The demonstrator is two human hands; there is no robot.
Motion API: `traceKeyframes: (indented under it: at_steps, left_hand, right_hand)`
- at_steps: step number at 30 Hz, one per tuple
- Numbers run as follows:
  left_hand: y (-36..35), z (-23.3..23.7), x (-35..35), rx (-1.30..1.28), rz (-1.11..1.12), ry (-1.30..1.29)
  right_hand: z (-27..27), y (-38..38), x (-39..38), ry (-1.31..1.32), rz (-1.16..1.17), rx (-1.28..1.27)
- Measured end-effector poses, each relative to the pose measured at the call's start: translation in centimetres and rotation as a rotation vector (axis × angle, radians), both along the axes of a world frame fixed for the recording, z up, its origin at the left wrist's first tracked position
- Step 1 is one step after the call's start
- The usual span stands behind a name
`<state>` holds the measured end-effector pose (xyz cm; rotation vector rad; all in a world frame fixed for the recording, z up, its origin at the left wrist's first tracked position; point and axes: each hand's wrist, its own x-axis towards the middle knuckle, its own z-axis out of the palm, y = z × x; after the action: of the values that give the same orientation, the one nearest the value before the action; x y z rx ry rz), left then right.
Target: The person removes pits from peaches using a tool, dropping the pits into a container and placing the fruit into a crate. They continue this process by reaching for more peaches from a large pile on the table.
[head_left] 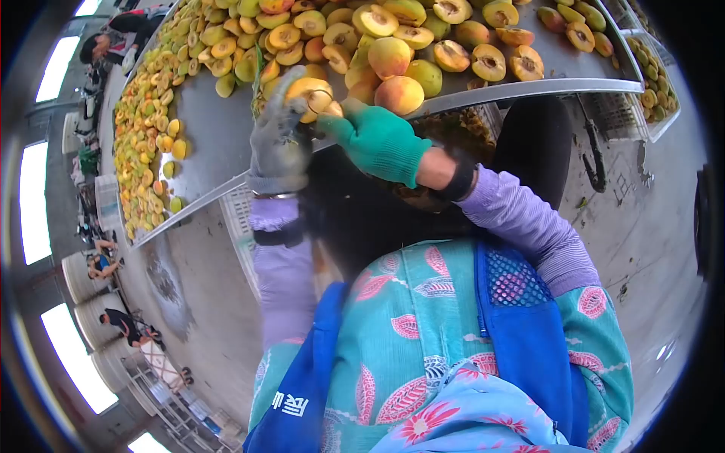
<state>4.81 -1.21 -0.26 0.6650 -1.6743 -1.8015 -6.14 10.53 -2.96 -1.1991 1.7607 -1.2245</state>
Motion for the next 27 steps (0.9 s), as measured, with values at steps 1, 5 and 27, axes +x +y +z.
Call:
traceKeyframes:
  at_steps: [1,5,27]
  left_hand:
    - [0.8,-0.5,-0.2,0.301,0.02,0.185]
    - [1.5,-2.5,-0.5,-0.178,0.087,0.032]
    - [3.0,0.0,-4.1,0.382,-0.183,0.093]
  right_hand:
    - [0.2,0.0,0.1,-0.044,0.012,0.011]
    - [0.3,0.7,1.0,-0.243,-0.018,0.004]
    - [0.9,3.9,0.9,-1.787,0.447,-0.108]
